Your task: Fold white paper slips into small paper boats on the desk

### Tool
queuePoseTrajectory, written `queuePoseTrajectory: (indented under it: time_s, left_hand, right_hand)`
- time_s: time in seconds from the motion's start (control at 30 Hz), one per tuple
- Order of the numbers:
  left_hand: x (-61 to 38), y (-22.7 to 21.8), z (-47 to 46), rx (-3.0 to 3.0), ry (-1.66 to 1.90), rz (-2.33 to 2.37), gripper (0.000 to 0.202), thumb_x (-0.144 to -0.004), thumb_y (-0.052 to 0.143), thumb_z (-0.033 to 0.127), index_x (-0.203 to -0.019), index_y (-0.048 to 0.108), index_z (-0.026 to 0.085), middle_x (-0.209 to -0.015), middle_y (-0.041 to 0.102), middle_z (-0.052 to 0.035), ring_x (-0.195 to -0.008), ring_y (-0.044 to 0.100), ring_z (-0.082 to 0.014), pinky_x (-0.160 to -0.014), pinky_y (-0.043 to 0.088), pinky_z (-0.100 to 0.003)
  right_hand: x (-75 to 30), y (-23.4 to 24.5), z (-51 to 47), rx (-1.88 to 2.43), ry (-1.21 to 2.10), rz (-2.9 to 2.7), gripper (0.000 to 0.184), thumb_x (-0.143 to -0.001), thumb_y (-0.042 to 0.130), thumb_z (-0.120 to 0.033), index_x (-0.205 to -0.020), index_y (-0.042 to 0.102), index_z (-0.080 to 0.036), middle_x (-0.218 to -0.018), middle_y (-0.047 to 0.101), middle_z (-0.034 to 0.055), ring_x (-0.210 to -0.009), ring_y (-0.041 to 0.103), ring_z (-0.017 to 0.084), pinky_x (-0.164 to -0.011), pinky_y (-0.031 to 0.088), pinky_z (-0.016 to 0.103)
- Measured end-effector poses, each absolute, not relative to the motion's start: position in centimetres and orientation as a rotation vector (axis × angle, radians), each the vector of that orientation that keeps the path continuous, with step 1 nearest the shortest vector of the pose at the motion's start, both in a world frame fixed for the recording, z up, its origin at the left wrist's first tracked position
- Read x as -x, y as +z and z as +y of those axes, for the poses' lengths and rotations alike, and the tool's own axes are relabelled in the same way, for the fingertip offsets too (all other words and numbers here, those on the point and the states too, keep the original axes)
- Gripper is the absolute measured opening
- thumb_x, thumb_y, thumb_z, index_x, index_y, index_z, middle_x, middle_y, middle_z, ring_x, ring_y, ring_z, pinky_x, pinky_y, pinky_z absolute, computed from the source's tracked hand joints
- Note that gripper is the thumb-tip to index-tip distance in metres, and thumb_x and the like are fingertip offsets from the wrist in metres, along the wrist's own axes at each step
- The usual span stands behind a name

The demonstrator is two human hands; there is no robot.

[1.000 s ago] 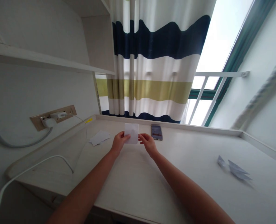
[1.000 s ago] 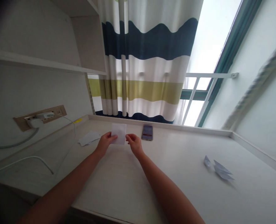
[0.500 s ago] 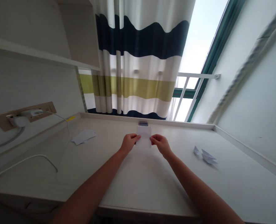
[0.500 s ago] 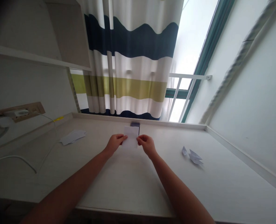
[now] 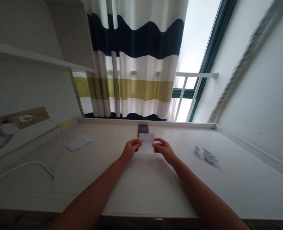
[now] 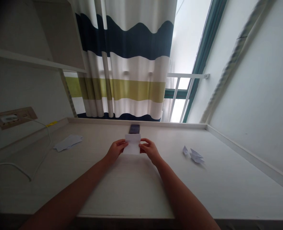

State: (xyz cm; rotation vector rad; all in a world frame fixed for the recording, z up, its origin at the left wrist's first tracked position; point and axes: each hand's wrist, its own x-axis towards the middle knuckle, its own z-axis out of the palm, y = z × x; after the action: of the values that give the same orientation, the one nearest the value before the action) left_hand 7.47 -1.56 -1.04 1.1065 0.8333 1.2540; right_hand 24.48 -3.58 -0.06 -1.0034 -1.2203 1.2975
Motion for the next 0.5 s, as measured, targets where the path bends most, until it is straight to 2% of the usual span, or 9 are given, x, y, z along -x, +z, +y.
queuePoseTrajectory:
  time_s: [0.1, 0.27, 0.4, 0.5]
  left_hand:
    - [-7.2, -0.7, -1.8, -1.152, 1.257, 0.857, 0.023, -0.053, 0.066, 0.026, -0.072, 0.064, 0.014, -0.055, 0.056, 0.0020, -0.050, 0.049, -0.0077, -0.049, 0.037, -0.020]
    - [-6.8, -0.3, -2.5, -1.198, 1.230, 0.812, 0.015, -0.056, 0.057, 0.022, -0.066, 0.064, 0.014, -0.060, 0.058, -0.0005, -0.057, 0.051, -0.0102, -0.053, 0.040, -0.021]
    - [-6.7, -0.3, -2.9, -1.285, 1.199, 0.855, 0.017, -0.060, 0.054, 0.025, -0.066, 0.063, 0.013, -0.063, 0.059, -0.0021, -0.060, 0.052, -0.0113, -0.056, 0.040, -0.023]
    - [-6.8, -0.2, -3.1, -1.397, 1.193, 0.915, 0.021, -0.059, 0.061, 0.028, -0.072, 0.062, 0.012, -0.068, 0.059, -0.0023, -0.061, 0.052, -0.0114, -0.056, 0.040, -0.023]
  right_hand:
    - [-24.4, 0.1, -3.7, 0.985, 1.298, -1.239, 0.024, -0.058, 0.066, -0.031, -0.076, 0.060, -0.017, -0.061, 0.061, -0.0006, -0.056, 0.056, 0.012, -0.060, 0.048, 0.030]
    - [-24.1, 0.0, -4.0, 0.971, 1.228, -1.264, 0.013, -0.063, 0.060, -0.026, -0.071, 0.063, -0.017, -0.069, 0.062, 0.0011, -0.062, 0.055, 0.011, -0.065, 0.047, 0.029]
    - [-24.1, -0.3, -4.0, 0.993, 1.202, -1.255, 0.015, -0.066, 0.056, -0.027, -0.071, 0.064, -0.016, -0.075, 0.062, 0.0027, -0.067, 0.055, 0.012, -0.067, 0.046, 0.030]
    - [-24.1, -0.4, -4.0, 1.016, 1.177, -1.284, 0.019, -0.064, 0.061, -0.031, -0.075, 0.063, -0.016, -0.075, 0.061, 0.0026, -0.065, 0.055, 0.012, -0.063, 0.046, 0.030]
